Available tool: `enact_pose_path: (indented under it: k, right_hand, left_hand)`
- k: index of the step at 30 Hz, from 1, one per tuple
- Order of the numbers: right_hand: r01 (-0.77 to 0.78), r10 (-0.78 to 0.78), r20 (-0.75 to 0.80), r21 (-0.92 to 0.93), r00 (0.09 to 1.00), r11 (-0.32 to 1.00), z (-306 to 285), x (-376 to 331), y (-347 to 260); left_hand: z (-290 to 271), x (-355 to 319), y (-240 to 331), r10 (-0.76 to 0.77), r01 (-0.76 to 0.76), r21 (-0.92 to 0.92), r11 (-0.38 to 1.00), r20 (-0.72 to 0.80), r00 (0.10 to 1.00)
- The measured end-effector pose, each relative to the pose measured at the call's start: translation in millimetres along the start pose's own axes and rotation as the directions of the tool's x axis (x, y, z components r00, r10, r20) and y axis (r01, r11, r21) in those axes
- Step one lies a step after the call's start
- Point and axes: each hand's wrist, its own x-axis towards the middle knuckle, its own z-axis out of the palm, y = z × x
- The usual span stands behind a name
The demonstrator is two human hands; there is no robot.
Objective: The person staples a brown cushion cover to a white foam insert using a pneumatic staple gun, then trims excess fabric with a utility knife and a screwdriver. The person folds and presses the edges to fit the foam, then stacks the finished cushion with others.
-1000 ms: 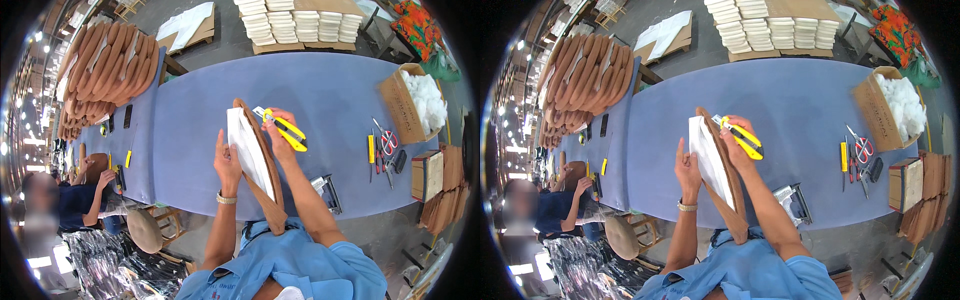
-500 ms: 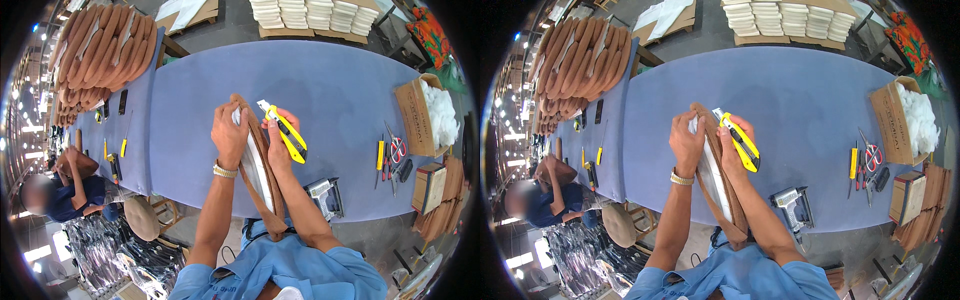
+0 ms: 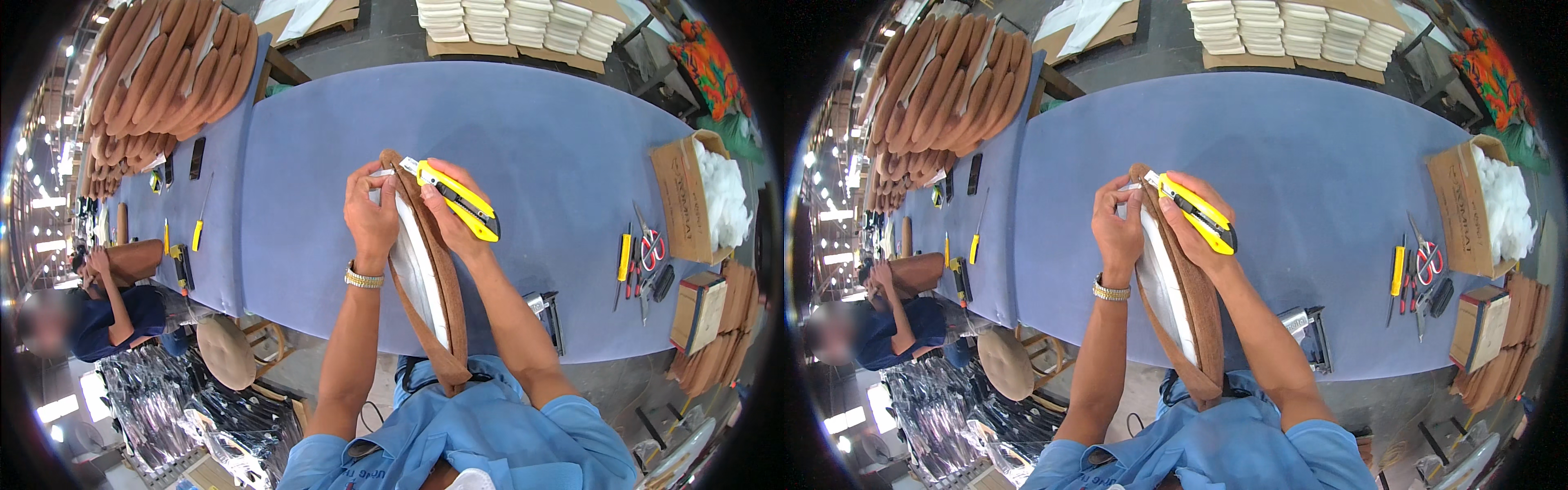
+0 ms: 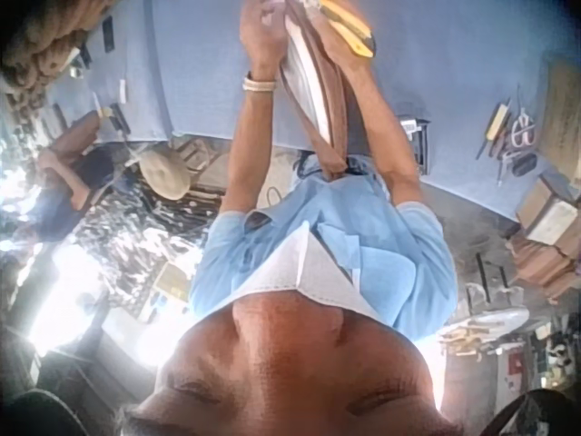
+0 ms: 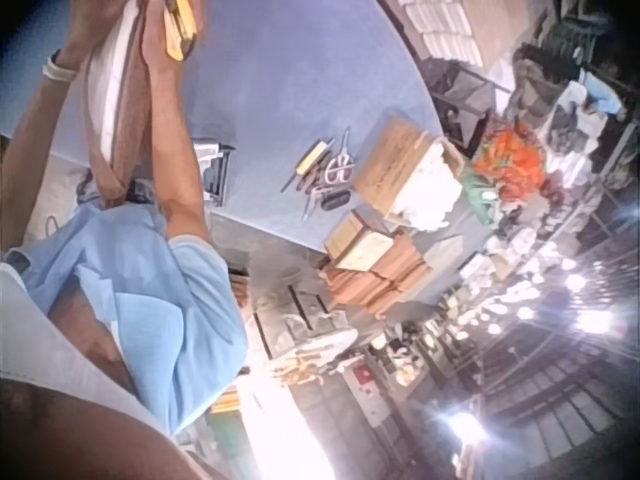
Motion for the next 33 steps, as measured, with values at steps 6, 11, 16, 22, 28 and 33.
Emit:
enact_pose_path:
  k: [6,11,16,22,28,33]
  right_hand:
    - [0.211,-0.200,0.077,-0.173,0.977,0.962,1.8,7.3,-7.7]
    - [0.196,-0.165,0.149,-0.228,0.975,0.954,-1.5,9.8,-17.2]
    - [0.257,-0.203,0.202,-0.292,0.958,0.921,-1.3,13.8,-24.7]
    - [0.261,-0.180,0.248,-0.349,0.952,0.900,-0.4,11.3,-25.9]
    - [0.317,-0.216,0.287,-0.375,0.933,0.871,-0.1,10.2,-20.5]
    - [0.314,-0.210,0.298,-0.362,0.931,0.878,-0.2,10.5,-21.5]
  left_hand:
    - [-2.4,0.4,-2.4,-0.053,0.054,-0.038,0.998,0.025,0.998]
    - [-0.7,0.0,-4.1,-0.052,0.053,-0.053,0.997,0.022,0.998]
    - [3.2,-0.2,-2.0,-0.048,0.048,-0.069,0.996,0.002,0.999]
    - [7.0,-1.4,-2.1,-0.060,0.058,-0.062,0.996,-0.037,0.998]
    - [5.3,-0.8,-3.0,-0.079,0.079,-0.047,0.996,-0.014,0.997]
    - [3.4,0.5,-3.6,-0.101,0.101,-0.017,0.995,-0.003,0.995]
